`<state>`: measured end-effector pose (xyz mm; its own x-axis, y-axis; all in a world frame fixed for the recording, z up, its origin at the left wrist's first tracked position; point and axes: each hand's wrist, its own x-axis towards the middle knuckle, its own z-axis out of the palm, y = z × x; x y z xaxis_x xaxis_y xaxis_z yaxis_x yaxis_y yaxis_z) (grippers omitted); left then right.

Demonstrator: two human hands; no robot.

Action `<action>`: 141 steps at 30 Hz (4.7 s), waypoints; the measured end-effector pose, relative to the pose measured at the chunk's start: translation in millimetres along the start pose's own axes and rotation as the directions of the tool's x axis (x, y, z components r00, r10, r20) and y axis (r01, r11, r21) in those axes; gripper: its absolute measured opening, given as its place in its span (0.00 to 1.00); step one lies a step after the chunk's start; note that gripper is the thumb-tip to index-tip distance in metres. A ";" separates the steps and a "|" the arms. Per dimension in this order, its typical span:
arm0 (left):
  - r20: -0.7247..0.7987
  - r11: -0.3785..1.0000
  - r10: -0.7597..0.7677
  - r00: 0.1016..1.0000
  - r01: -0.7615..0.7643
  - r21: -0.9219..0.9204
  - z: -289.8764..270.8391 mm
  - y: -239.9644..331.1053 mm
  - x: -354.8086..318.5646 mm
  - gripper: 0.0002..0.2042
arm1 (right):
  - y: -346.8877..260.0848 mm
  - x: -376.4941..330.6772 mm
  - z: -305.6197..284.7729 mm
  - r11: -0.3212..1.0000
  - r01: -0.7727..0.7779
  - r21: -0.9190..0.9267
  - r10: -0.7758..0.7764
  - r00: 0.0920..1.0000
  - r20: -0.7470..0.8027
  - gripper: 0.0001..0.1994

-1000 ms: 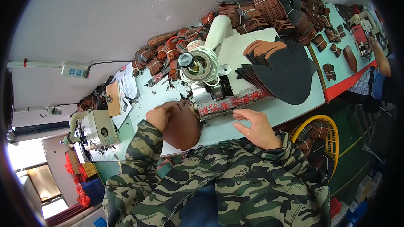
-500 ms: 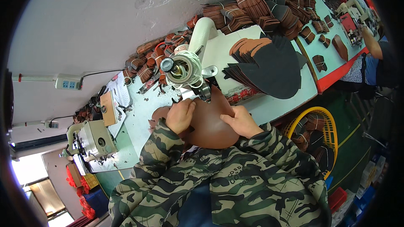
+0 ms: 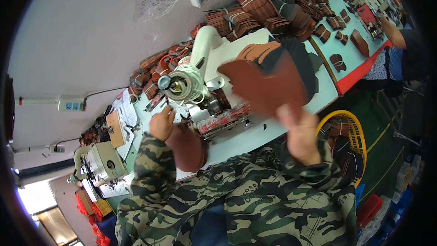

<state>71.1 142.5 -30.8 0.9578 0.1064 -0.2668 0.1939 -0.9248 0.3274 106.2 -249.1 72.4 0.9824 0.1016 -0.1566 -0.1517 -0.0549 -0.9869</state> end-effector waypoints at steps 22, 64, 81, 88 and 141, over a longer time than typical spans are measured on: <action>0.471 0.651 0.390 0.791 0.124 -0.749 -63.4 100.8 -43.8 0.08 | 56.2 18.2 38.7 0.944 -0.326 0.046 0.183 0.637 0.749 0.22; 0.385 0.675 0.563 0.732 -0.138 -0.725 -52.1 84.9 -41.9 0.08 | 66.3 7.1 51.0 0.992 -0.058 -0.111 0.120 0.688 0.716 0.25; 0.353 0.866 -0.018 0.935 0.191 -0.462 -7.9 109.5 14.4 0.13 | 52.7 -1.8 68.3 0.764 -0.640 -0.086 0.573 0.611 0.546 0.15; 0.273 0.670 -0.018 0.962 0.214 -0.710 -5.9 47.7 11.1 0.11 | 4.7 3.0 30.9 0.940 -0.339 -0.029 0.314 0.831 0.459 0.14; 0.151 0.951 0.076 0.986 -0.026 -0.309 5.1 99.2 18.0 0.15 | 46.4 -5.2 67.1 0.684 -0.712 -0.158 0.635 0.475 0.609 0.15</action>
<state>106.4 50.8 -7.8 0.9266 -0.0208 -0.3754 0.2252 -0.7688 0.5985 86.7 -185.5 24.8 0.3044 0.6187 -0.7243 -0.7859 -0.2665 -0.5579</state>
